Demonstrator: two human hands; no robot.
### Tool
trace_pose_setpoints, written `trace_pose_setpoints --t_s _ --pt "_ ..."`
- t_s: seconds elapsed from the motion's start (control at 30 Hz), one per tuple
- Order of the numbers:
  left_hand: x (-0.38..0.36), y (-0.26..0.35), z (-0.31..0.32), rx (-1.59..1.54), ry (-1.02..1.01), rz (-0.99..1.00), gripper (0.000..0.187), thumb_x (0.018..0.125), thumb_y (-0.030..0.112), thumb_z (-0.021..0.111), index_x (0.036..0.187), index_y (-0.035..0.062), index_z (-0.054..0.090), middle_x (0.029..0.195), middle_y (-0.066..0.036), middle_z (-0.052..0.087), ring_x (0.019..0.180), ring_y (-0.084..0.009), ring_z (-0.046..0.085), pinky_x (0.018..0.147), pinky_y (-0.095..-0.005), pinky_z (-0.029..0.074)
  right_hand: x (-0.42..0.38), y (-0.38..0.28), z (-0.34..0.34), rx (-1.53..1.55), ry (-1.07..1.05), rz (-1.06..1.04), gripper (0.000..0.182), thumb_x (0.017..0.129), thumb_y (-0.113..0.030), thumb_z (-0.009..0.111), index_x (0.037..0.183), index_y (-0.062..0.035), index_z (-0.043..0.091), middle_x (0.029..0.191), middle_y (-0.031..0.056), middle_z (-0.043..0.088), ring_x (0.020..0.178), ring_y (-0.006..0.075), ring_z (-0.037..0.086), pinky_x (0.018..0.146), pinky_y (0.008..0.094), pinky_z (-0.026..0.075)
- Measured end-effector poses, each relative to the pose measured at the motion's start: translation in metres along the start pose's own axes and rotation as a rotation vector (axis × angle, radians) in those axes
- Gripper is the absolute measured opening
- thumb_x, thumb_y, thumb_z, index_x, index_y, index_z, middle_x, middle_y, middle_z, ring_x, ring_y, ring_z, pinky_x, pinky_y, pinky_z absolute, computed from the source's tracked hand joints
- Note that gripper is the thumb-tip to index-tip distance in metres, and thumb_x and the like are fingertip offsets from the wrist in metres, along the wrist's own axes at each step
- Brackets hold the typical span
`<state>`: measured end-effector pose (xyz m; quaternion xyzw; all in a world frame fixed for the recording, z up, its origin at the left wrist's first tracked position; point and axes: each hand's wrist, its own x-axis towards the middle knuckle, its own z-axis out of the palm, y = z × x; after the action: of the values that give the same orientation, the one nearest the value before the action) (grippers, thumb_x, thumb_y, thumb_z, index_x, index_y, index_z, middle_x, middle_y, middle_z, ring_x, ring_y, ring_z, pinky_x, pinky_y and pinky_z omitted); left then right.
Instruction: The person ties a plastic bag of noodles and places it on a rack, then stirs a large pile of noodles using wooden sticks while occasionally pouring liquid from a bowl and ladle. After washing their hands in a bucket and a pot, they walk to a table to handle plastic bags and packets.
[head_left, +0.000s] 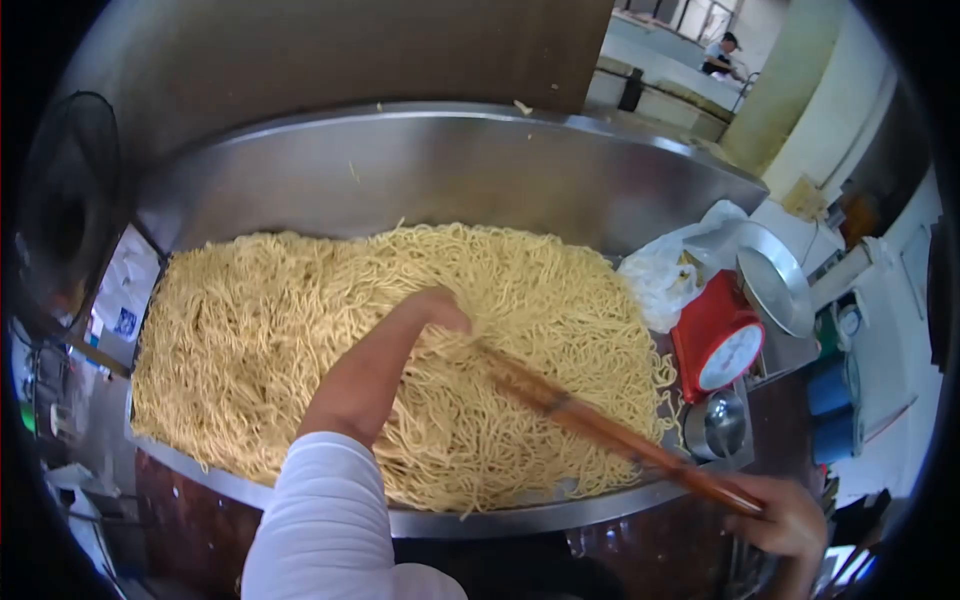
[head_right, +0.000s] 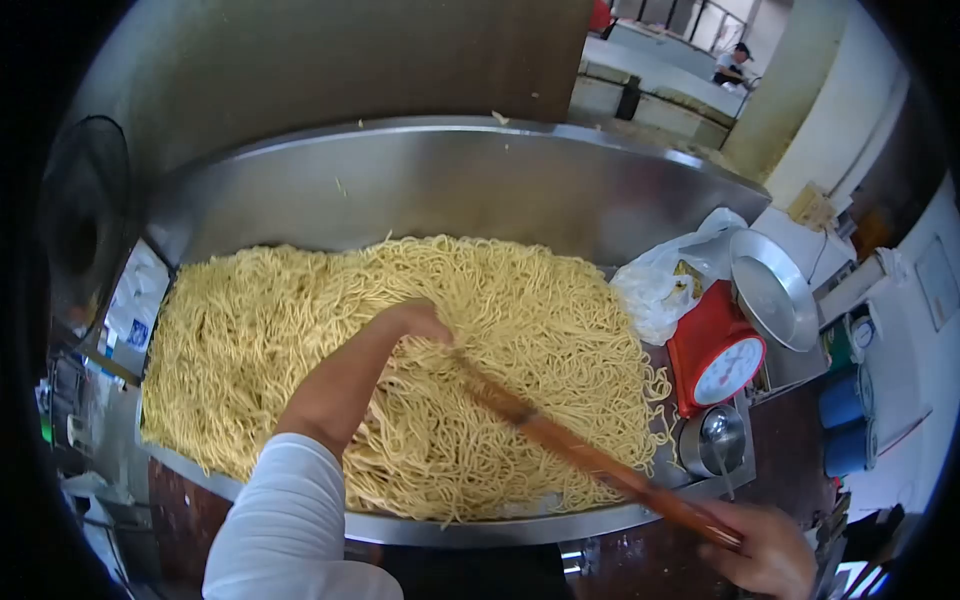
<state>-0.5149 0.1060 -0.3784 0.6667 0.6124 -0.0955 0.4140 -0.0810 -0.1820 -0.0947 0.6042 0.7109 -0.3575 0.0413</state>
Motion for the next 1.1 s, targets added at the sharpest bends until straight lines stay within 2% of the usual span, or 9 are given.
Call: trace_pose_setpoints --t_s 0.17,0.3,0.4,0.53,0.67,0.7,0.87,1.0,1.1 --pt "-0.047 0.061 0.064 0.086 -0.228 0.099 0.086 0.074 0.051 0.074 0.135 -0.0062 0.053 0.139 -0.028 0.052 0.129 -0.0358 0.052 0.104 -0.0418 0.045 0.004 0.066 -0.044 0.143 0.078 0.175 0.046 0.081 -0.016 0.07 0.126 -0.0098 0.063 0.099 0.0089 0.071 0.091 0.0167 0.067 0.084 0.0338 0.051" --pt "-0.148 0.022 0.093 0.423 0.686 0.03 0.06 0.083 0.041 0.073 0.131 0.0067 0.06 0.137 -0.022 0.053 0.125 -0.0363 0.053 0.104 -0.0456 0.044 0.18 0.046 -0.032 -0.154 -0.211 0.039 0.042 0.082 -0.024 0.069 0.122 -0.012 0.065 0.091 0.011 0.07 0.084 0.0204 0.066 0.077 0.0357 0.051" --pt "-0.265 -0.032 0.037 -0.001 0.654 -0.481 0.059 0.081 0.032 0.078 0.133 0.0103 0.06 0.146 -0.019 0.047 0.134 -0.0405 0.045 0.11 -0.0469 0.039 0.317 -0.075 0.004 -0.466 -0.09 -0.281 0.031 0.085 -0.017 0.056 0.114 -0.0109 0.065 0.104 0.0181 0.07 0.094 0.0326 0.068 0.078 0.0437 0.052" --pt "-0.284 -0.12 0.062 0.355 0.95 -0.583 0.07 0.077 0.042 0.076 0.136 0.0093 0.056 0.143 -0.019 0.051 0.131 -0.044 0.048 0.115 -0.0578 0.027 0.308 -0.142 0.051 -0.424 0.098 -0.272 0.042 0.086 -0.012 0.053 0.127 -0.0138 0.059 0.105 0.0201 0.069 0.097 0.0387 0.066 0.081 0.0481 0.052" --pt "-0.288 -0.214 0.069 0.003 0.608 -0.869 0.091 0.068 0.06 0.078 0.138 0.0081 0.052 0.141 -0.018 0.053 0.13 -0.0408 0.05 0.117 -0.057 0.023 0.183 -0.036 -0.002 -0.278 -0.026 -0.32 0.057 0.08 -0.013 0.062 0.136 -0.0128 0.054 0.101 0.0214 0.068 0.094 0.0394 0.066 0.08 0.0461 0.052" --pt "-0.289 -0.24 0.079 -0.165 0.565 -0.97 0.094 0.063 0.065 0.08 0.133 0.0068 0.056 0.134 -0.019 0.059 0.123 -0.0399 0.057 0.116 -0.0561 0.026 0.133 -0.061 -0.03 -0.388 -0.057 0.023 0.056 0.076 -0.012 0.065 0.132 -0.015 0.059 0.099 0.0191 0.069 0.093 0.037 0.067 0.08 0.043 0.052" --pt "-0.234 -0.174 0.143 -0.158 0.644 -0.568 0.118 0.074 0.082 0.058 0.155 0.0037 0.022 0.16 -0.029 0.013 0.149 -0.0467 0.009 0.116 -0.0635 0.01 0.117 -0.053 -0.03 -0.481 -0.269 0.06 0.057 0.075 -0.022 0.073 0.131 -0.0166 0.062 0.104 0.0116 0.073 0.098 0.0257 0.07 0.088 0.0365 0.053" --pt "-0.24 -0.073 0.139 -0.012 0.96 -0.193 0.102 0.079 0.066 0.065 0.155 0.008 0.027 0.159 -0.031 0.014 0.149 -0.048 0.007 0.116 -0.0636 0.009 0.261 -0.144 0.149 0.011 -0.102 -0.583 0.056 0.084 -0.014 0.059 0.139 -0.0148 0.052 0.101 0.0196 0.07 0.087 0.0321 0.069 0.077 0.0418 0.053" --pt "-0.25 -0.059 0.079 0.145 1.366 -0.038 0.086 0.084 0.049 0.07 0.152 0.0096 0.034 0.159 -0.026 0.02 0.147 -0.0477 0.015 0.116 -0.0646 0.01 0.217 -0.201 0.171 -0.281 -0.265 -0.255 0.064 0.087 -0.016 0.053 0.148 -0.0158 0.038 0.102 0.0227 0.068 0.094 0.0393 0.066 0.08 0.0477 0.052"
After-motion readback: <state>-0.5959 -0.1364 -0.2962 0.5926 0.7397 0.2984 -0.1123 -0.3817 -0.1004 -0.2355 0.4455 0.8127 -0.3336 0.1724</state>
